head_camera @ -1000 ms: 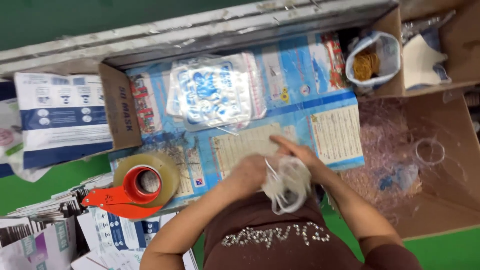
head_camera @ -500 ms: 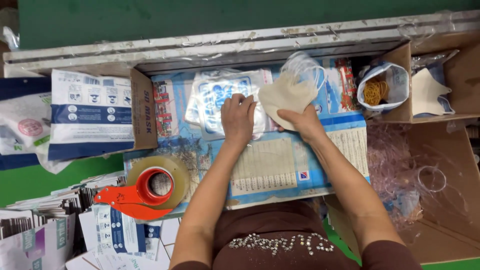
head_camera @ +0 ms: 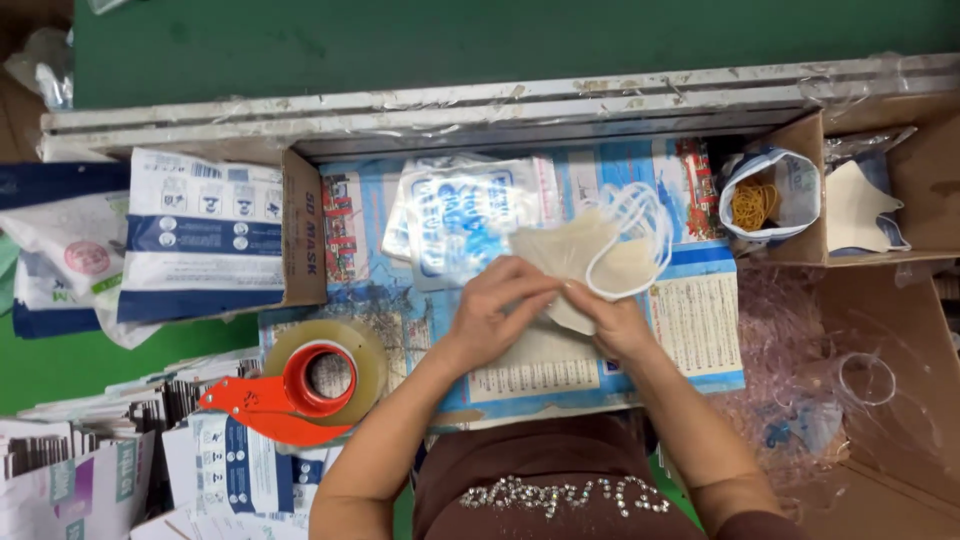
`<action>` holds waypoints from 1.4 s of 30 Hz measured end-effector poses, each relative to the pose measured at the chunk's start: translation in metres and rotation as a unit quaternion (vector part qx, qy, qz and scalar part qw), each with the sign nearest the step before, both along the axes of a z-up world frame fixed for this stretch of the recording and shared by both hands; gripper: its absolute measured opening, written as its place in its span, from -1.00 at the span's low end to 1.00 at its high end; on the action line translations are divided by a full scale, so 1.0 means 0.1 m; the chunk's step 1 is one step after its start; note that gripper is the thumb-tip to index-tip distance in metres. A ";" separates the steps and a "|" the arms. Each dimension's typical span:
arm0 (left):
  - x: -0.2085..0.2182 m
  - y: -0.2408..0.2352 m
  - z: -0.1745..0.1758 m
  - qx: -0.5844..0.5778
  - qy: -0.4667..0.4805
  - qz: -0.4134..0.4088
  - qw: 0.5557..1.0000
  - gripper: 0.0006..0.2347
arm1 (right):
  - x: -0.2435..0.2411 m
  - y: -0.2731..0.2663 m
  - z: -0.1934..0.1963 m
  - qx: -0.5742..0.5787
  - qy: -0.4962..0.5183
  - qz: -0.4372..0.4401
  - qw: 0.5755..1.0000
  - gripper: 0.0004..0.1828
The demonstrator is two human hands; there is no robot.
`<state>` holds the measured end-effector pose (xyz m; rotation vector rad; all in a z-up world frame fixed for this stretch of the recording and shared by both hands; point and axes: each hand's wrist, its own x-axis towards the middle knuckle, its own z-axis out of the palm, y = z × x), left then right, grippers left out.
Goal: The person is seen picking up masks from a conveyor belt and putting them into plastic bags.
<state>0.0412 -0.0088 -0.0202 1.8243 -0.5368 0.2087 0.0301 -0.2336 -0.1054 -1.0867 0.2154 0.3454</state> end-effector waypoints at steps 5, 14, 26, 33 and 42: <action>-0.02 0.14 0.77 0.055 -0.088 0.039 0.994 -0.73 | -0.24 0.11 0.66 -0.251 -0.123 -0.026 0.960 -0.61; -0.17 -0.17 0.60 0.202 0.058 -0.191 0.959 -0.70 | -0.57 -0.24 0.23 -0.342 -0.250 0.228 0.877 -0.66; -0.09 -0.17 0.82 0.128 0.212 -0.172 0.954 -0.55 | -0.24 -0.62 1.03 -0.260 -0.339 0.271 0.862 -0.72; -0.15 -0.27 0.60 0.082 0.218 -0.146 0.961 -0.71 | -0.36 -0.37 1.11 -0.413 -0.395 0.073 0.818 -0.81; -0.22 -0.18 0.36 -0.075 0.296 -0.086 0.948 -0.80 | -0.32 -0.54 1.27 -0.259 -0.217 -0.107 0.935 -0.47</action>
